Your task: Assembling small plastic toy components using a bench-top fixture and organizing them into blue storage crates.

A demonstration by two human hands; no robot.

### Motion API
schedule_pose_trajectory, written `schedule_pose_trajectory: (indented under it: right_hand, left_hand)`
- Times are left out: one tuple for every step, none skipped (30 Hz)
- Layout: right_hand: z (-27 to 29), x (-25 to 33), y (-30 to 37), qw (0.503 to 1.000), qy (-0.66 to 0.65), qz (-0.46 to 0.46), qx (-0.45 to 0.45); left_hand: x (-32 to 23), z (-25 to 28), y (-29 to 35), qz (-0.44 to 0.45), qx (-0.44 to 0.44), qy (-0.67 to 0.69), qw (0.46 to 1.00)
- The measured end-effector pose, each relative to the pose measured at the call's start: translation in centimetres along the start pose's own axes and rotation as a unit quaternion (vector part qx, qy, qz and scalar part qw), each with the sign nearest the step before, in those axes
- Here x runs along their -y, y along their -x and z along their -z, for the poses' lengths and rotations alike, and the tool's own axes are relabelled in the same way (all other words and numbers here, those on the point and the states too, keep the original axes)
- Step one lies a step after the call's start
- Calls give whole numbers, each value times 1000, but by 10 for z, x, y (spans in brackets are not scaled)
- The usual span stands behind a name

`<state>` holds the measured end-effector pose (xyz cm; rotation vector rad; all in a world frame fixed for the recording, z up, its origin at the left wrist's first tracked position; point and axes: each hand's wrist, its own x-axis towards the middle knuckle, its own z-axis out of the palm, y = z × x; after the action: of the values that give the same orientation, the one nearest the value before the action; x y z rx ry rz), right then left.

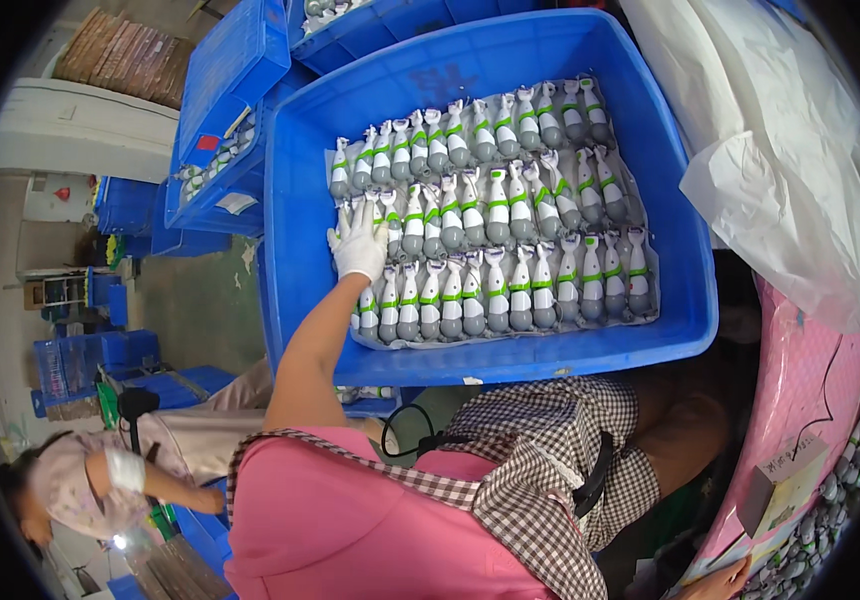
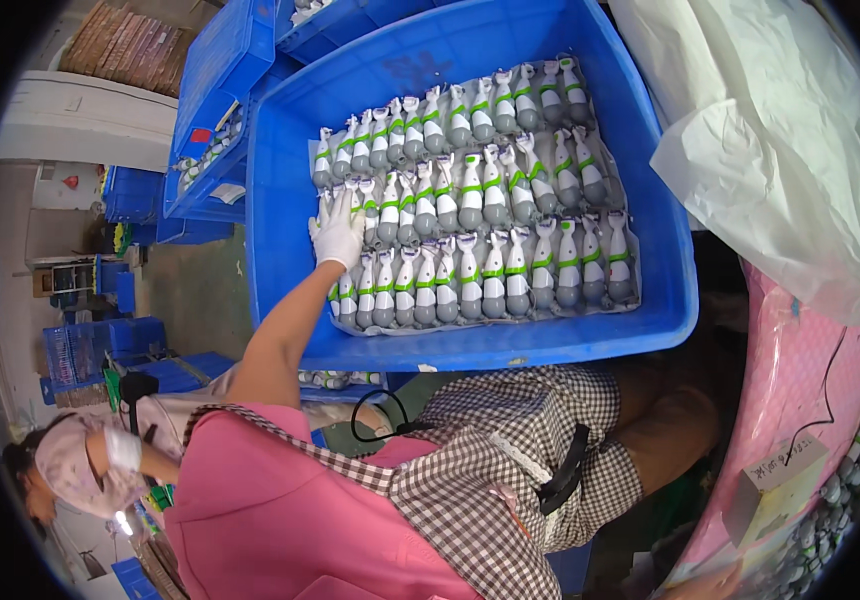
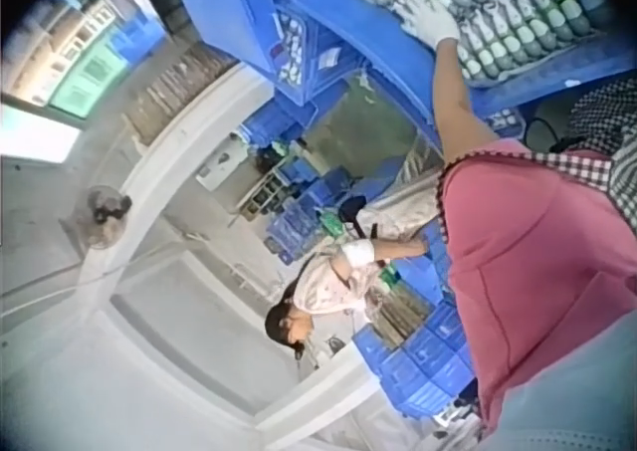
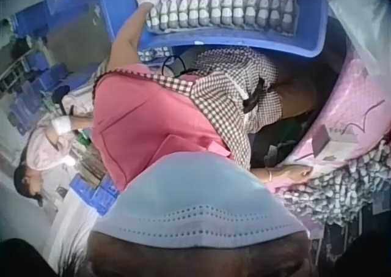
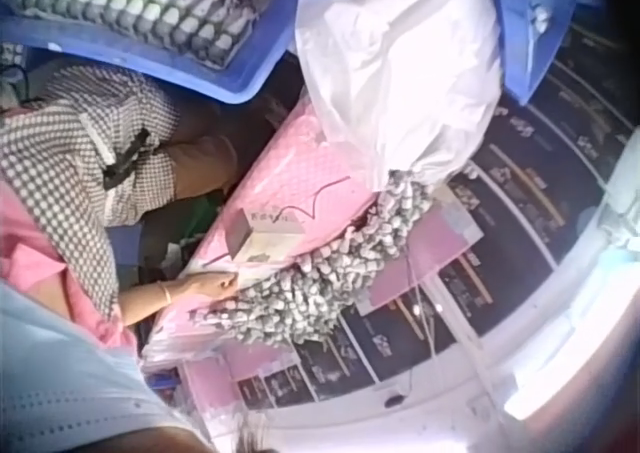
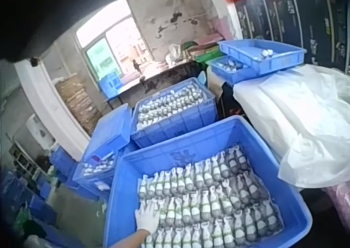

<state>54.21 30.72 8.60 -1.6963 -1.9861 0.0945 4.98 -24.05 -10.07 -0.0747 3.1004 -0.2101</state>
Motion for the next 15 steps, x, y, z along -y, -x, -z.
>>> schedule_pose_trajectory:
  right_hand:
    - [1,1,-1,1000,23,-15,-5]
    - [1,2,-2,998,46,-31,-10]
    - [0,3,-4,999,44,-30,-11]
    - [0,4,-6,997,65,-41,-9]
    - [0,6,-7,995,86,-53,-7]
    - [1,8,-7,995,85,-55,-11]
    - [3,10,-6,995,85,-54,-4]
    - [5,11,-4,995,84,-55,3]
    - [6,13,-3,995,80,-55,2]
    - [6,15,-1,996,78,-48,0]
    - [6,17,0,996,76,-39,-2]
    - [4,19,1,997,74,-39,-1]
    - [6,21,3,996,88,-26,4]
    - [4,23,3,995,99,-9,15]
    - [0,27,5,995,96,-9,16]
  left_hand:
    - [0,-1,0,1,0,2,1000]
    - [0,-2,0,-2,7,5,1000]
    - [0,-1,-1,-6,13,8,1000]
    - [1,1,-3,0,33,1,999]
    - [4,5,-5,1,30,4,1000]
    - [3,14,-8,-2,79,0,997]
    - [3,24,-11,-6,128,-3,992]
    - [0,45,-20,-22,160,14,987]
    - [-2,56,-30,-21,157,14,987]
    - [-5,64,-41,9,119,42,992]
    - [-7,67,-50,39,82,70,993]
    - [-8,65,-55,30,13,77,996]
    - [-10,58,-67,27,11,81,996]
    - [-3,49,-79,4,-26,75,997]
    - [6,38,-91,-18,-63,68,996]
